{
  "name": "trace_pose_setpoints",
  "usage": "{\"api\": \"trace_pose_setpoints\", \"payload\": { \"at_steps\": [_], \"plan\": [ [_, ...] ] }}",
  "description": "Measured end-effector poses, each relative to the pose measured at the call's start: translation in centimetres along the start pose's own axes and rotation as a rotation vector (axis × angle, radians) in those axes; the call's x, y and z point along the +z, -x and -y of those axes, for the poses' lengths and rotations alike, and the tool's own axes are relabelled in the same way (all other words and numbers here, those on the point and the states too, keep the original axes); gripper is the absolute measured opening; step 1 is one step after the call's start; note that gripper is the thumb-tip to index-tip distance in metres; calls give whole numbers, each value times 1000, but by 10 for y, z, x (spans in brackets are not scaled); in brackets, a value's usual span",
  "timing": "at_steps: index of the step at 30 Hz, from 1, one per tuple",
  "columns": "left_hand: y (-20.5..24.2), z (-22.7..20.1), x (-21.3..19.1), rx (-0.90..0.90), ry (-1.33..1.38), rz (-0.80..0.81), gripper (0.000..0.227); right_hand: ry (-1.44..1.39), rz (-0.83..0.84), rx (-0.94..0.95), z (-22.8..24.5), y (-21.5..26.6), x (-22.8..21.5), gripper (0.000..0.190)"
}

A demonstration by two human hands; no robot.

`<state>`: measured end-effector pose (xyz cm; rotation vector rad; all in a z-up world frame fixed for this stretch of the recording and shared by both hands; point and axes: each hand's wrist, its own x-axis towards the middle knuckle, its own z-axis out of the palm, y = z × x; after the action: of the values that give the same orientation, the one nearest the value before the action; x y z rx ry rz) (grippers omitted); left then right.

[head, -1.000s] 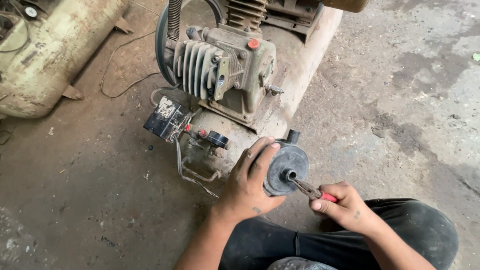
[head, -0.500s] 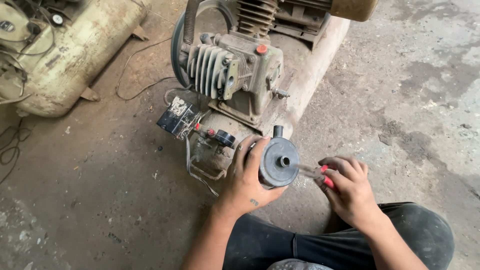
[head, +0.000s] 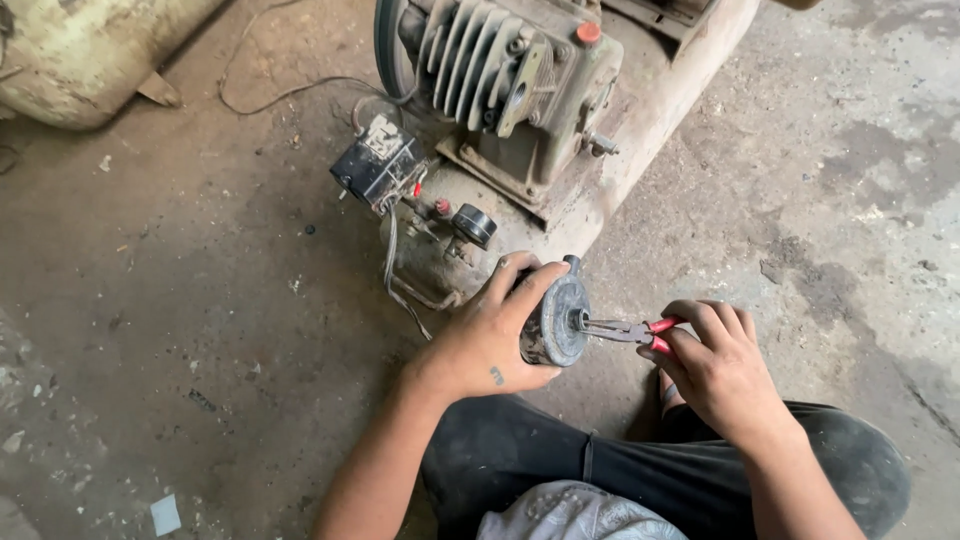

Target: Reassembling an air compressor filter unit and using pliers to secure components.

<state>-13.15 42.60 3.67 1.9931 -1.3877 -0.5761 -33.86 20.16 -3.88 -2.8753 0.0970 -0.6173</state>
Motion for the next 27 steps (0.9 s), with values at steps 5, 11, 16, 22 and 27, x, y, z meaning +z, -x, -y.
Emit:
{"api": "trace_pose_setpoints", "payload": {
  "at_steps": [5, 11, 16, 22, 27],
  "plan": [
    [6, 1, -7, 191, 204, -74, 94, -190, -58, -99, 0, -3, -5, 26],
    [4, 8, 14, 374, 645, -211, 95, -164, -95, -121, 12, -11, -24, 25],
    [-3, 24, 37, 597, 1196, -176, 91, -27, -73, -160, 24, -9, -41, 17],
    [-7, 28, 55, 571, 1530, -22, 97, -38, -99, -136, 34, -8, -45, 20],
    [-14, 35, 67, 523, 1648, 35, 104, -47, -123, -110, 40, -10, -49, 20]
  ]
}}
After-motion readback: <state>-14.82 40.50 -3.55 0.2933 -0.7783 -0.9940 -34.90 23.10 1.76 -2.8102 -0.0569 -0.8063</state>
